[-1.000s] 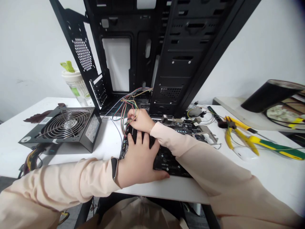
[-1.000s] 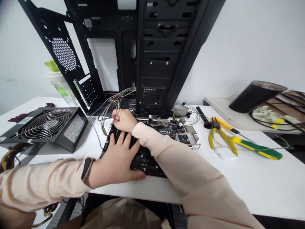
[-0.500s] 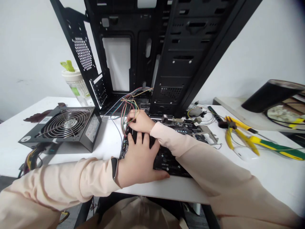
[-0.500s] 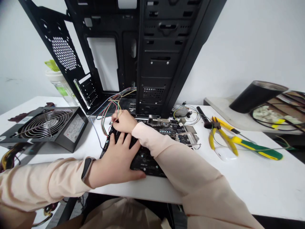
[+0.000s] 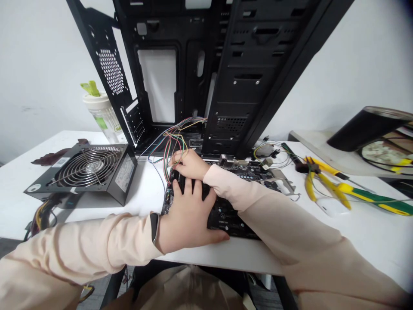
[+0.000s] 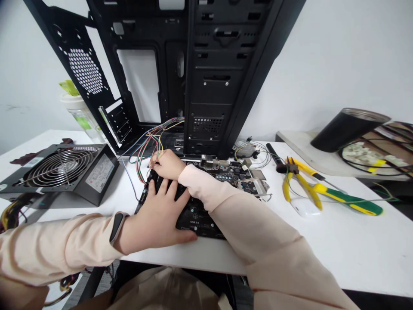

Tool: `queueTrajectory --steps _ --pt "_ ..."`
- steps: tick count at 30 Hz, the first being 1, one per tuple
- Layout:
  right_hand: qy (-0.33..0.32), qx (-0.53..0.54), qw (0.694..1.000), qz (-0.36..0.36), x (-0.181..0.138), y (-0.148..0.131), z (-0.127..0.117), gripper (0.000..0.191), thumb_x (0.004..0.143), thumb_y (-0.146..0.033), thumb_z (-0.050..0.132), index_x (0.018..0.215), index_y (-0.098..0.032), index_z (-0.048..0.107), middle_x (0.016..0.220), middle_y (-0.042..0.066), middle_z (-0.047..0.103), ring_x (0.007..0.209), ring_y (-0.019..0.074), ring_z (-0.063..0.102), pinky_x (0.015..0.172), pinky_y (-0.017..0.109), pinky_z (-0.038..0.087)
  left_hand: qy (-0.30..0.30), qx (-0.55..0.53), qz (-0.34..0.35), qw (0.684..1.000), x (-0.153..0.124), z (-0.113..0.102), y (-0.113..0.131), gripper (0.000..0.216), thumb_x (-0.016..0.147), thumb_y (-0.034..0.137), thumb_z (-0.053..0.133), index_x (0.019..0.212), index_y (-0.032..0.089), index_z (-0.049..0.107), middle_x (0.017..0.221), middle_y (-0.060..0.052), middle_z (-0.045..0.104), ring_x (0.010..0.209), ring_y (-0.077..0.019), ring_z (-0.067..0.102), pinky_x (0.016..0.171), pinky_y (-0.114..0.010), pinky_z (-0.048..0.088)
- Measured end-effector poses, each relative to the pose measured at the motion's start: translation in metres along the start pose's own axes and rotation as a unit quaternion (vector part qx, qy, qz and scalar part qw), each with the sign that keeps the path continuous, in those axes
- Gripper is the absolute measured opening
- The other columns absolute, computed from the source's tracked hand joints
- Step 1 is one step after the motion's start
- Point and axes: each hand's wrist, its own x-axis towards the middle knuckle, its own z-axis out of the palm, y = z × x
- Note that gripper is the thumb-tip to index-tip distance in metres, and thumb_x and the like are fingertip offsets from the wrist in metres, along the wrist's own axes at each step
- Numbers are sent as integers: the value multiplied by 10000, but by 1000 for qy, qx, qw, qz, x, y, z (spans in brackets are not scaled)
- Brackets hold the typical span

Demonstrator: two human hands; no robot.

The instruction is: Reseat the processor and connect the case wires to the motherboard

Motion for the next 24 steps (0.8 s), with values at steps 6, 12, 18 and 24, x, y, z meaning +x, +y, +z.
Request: queueTrajectory --steps 6,12,18,24 --pt "25 -12 999 24 -1 -2 -1 210 777 -7 523 686 -151 646 761 27 685 783 140 629 826 269 469 -4 -3 1 1000 1 1 -1 996 649 769 614 1432 195 392 1444 -284 385 1360 -534 283 1025 -771 208" --pt "49 -9 998 36 1 -6 -2 200 790 -16 519 691 -151 629 748 25 665 776 139 616 806 262 460 -11 -9 -1 1000 1 0 -1 993 651 758 620 1437 200 380 1460 -281 366 1373 -539 258 1011 -784 216" --pt "55 5 997 49 3 -7 -2 142 774 -59 595 674 -155 629 738 16 647 773 135 600 813 265 446 -13 -10 2 1000 1 -1 -1 1002 660 754 616 1452 197 360 1463 -302 355 1371 -548 259 1008 -787 206" --pt "81 28 992 87 4 -10 -3 214 690 -110 696 579 -173 525 646 -24 555 669 112 522 733 253 422 -14 -12 3 1000 2 -1 0 1006 658 754 616 1455 198 355 1485 -300 327 1389 -544 226 1018 -780 195"
